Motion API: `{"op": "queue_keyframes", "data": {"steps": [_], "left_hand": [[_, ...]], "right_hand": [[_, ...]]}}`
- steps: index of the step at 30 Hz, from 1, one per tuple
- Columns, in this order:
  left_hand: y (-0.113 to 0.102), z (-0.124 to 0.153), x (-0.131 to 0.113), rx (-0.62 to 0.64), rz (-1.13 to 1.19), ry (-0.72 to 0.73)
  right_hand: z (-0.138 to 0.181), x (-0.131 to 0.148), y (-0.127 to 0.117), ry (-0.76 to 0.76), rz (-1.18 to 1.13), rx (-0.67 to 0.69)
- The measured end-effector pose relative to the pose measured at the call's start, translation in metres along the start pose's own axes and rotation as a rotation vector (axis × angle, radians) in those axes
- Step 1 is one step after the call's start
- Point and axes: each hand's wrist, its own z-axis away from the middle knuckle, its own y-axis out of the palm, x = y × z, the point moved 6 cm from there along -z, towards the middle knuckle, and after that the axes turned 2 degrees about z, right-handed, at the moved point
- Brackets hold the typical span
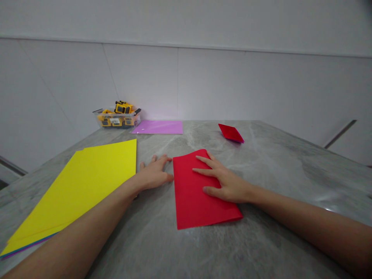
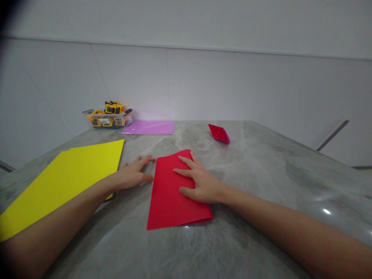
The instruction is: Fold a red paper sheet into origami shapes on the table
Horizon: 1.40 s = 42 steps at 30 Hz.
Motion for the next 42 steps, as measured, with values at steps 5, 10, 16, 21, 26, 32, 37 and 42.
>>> {"op": "queue_keyframes", "data": {"steps": [5, 10, 16, 21, 26, 32, 37, 42], "left_hand": [[-0.0002, -0.0023, 0.0033, -0.023, 0.011, -0.027], [0.0006, -0.0037, 0.005, -0.019, 0.027, -0.025], [0.0017, -0.0038, 0.0049, -0.019, 0.039, -0.027], [0.0016, -0.0033, 0.0048, -0.021, 0.029, -0.023], [0.0002, -0.0021, 0.0031, -0.013, 0.008, -0.015], [-0.0008, -0.0012, 0.0012, -0.001, -0.043, -0.011], [-0.0004, -0.0023, 0.0013, -0.019, -0.031, 0.008], [-0.0014, -0.0011, 0.0003, -0.017, -0.016, 0.017]], "right_hand": [[0.0006, 0.0015, -0.001, 0.01, 0.008, 0.013], [0.0017, 0.0027, -0.0021, 0.012, -0.001, 0.022], [0.0015, 0.0018, 0.0006, 0.012, 0.014, 0.027], [0.0012, 0.0014, 0.001, 0.023, 0.02, 0.039], [0.0001, 0.0023, -0.0004, 0.01, 0.019, 0.028], [0.0006, 0.0016, 0.0, 0.008, 0.012, 0.025], [0.0014, 0.0029, -0.0005, 0.003, 0.02, 0.024], [0.0009, 0.0024, -0.0004, -0.009, 0.01, 0.016]]}}
